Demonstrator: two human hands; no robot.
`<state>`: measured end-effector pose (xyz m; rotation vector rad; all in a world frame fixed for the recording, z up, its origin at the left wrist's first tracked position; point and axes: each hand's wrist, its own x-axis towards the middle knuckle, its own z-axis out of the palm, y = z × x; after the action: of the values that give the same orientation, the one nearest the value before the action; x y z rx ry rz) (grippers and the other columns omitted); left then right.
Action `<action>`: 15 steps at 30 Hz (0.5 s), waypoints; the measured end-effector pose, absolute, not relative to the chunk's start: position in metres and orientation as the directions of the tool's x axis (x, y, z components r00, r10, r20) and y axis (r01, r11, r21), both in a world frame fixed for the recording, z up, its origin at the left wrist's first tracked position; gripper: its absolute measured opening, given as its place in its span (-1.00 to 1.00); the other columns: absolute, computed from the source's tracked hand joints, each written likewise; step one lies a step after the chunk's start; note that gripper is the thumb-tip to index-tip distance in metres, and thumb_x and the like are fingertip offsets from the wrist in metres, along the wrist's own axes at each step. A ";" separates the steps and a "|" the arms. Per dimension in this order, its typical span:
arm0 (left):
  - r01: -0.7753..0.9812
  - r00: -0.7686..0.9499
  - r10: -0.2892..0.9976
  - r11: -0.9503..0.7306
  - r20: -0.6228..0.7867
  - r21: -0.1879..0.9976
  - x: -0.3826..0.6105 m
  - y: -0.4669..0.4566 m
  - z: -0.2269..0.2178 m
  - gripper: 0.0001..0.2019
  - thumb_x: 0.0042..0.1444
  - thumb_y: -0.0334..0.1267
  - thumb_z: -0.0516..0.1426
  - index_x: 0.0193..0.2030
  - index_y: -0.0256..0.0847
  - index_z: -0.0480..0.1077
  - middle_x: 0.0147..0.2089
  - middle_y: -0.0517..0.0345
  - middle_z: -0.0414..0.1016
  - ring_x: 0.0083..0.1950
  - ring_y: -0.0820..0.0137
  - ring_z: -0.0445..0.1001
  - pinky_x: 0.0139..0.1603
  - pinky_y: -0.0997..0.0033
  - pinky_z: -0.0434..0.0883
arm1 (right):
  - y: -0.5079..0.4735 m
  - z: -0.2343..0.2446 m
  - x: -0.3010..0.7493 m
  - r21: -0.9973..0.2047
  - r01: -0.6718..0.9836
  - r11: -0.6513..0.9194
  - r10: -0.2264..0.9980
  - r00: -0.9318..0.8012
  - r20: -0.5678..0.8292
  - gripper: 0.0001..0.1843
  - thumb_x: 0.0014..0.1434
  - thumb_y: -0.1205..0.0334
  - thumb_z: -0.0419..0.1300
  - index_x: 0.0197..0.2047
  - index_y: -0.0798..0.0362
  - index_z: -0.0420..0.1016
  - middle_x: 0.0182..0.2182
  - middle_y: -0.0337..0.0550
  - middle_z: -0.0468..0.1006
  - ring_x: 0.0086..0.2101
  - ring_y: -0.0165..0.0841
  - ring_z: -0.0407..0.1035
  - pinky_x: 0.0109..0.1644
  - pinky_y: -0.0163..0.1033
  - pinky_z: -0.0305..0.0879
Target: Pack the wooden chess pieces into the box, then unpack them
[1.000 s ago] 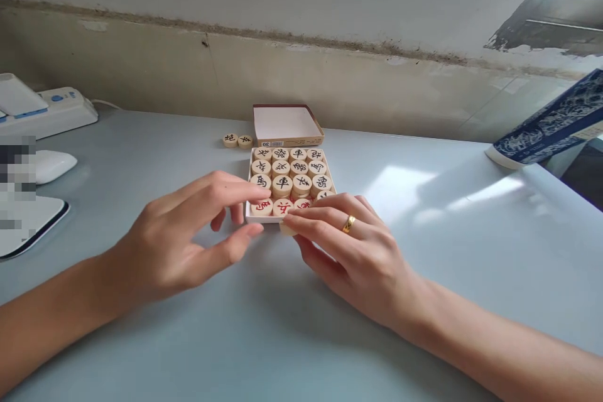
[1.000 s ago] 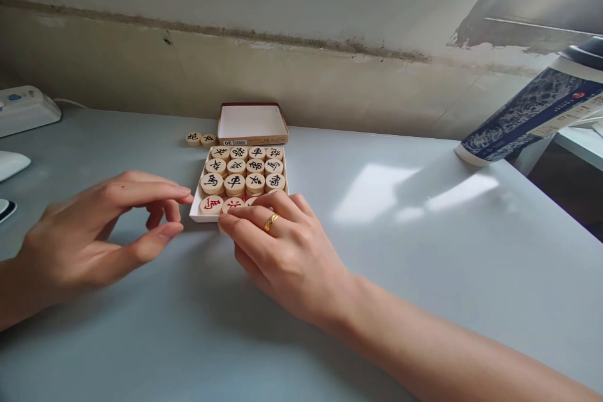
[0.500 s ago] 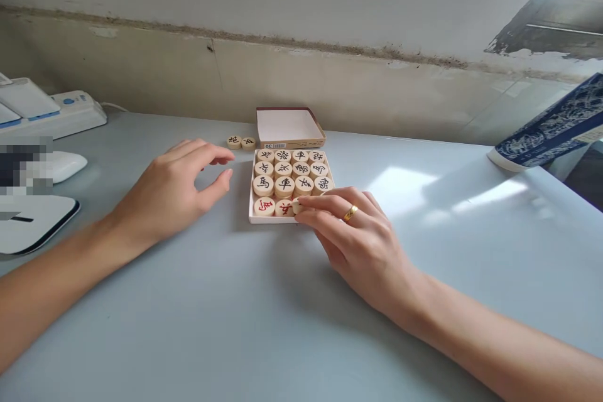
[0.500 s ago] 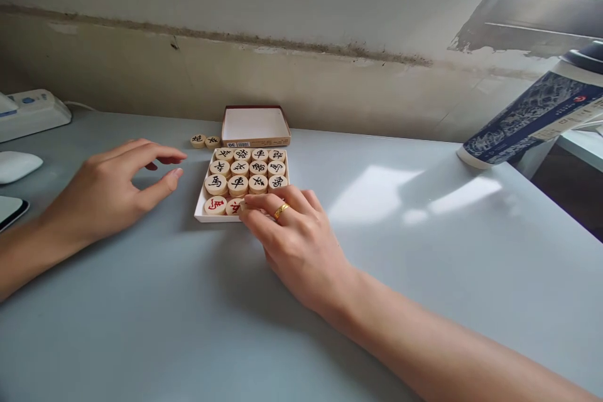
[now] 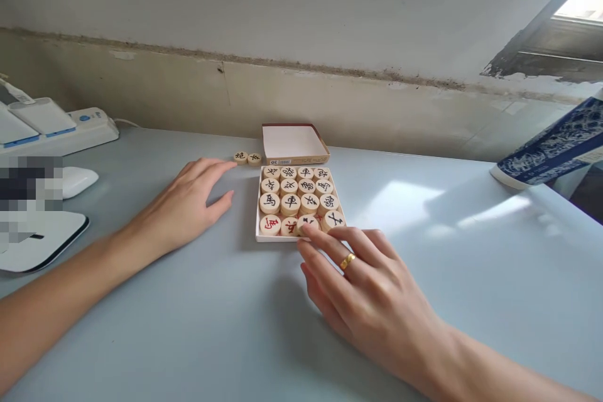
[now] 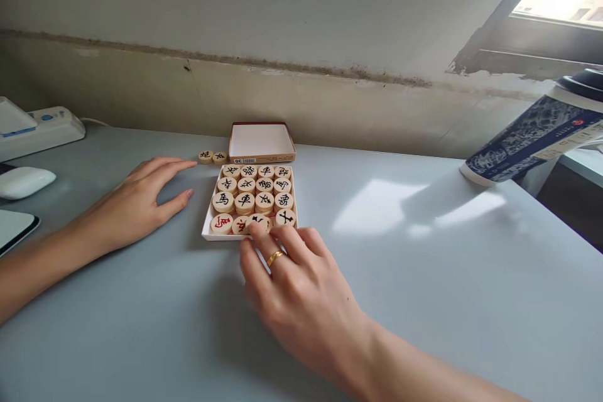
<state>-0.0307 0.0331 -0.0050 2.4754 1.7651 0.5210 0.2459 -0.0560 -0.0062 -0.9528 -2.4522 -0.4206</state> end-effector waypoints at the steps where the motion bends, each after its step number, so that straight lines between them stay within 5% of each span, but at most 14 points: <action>1: 0.904 0.293 0.925 -0.350 0.240 0.245 -0.030 0.033 -0.005 -0.49 0.34 -0.04 -0.03 0.36 -0.14 0.26 0.34 -0.03 0.32 0.35 0.08 0.32 0.38 0.08 0.31 | -0.057 -0.006 0.246 0.133 0.696 0.705 0.548 -0.655 0.520 -0.76 0.33 0.44 0.16 0.00 0.25 0.58 0.07 0.04 0.62 -0.12 -0.06 0.44 -0.14 0.00 0.23; 10: 0.902 0.297 0.940 -0.333 0.166 0.273 -0.030 0.038 -0.009 -0.33 0.36 0.14 -0.08 0.47 -0.18 0.14 0.55 -0.03 0.05 0.54 0.04 0.06 0.52 0.00 0.11 | -0.058 -0.004 0.246 0.245 0.744 0.622 0.572 -0.645 0.507 -0.61 0.31 0.45 0.12 0.17 0.32 0.49 0.07 0.10 0.60 -0.17 -0.06 0.38 -0.19 0.01 0.19; 15: 0.892 0.351 0.930 -0.368 0.110 0.262 -0.028 0.037 -0.007 -0.35 0.45 0.12 -0.17 0.55 -0.15 -0.05 0.61 0.11 -0.15 0.60 0.11 -0.16 0.57 0.04 -0.04 | -0.059 0.000 0.242 0.072 0.538 0.840 0.434 -0.745 0.507 -0.75 0.34 0.43 0.13 0.03 0.23 0.55 -0.07 0.02 0.62 -0.26 -0.19 0.38 -0.26 -0.08 0.24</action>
<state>-0.0276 0.0368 -0.0069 2.4496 1.6673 0.3601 0.2419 -0.0586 -0.0003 -0.7159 -2.5350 -0.2936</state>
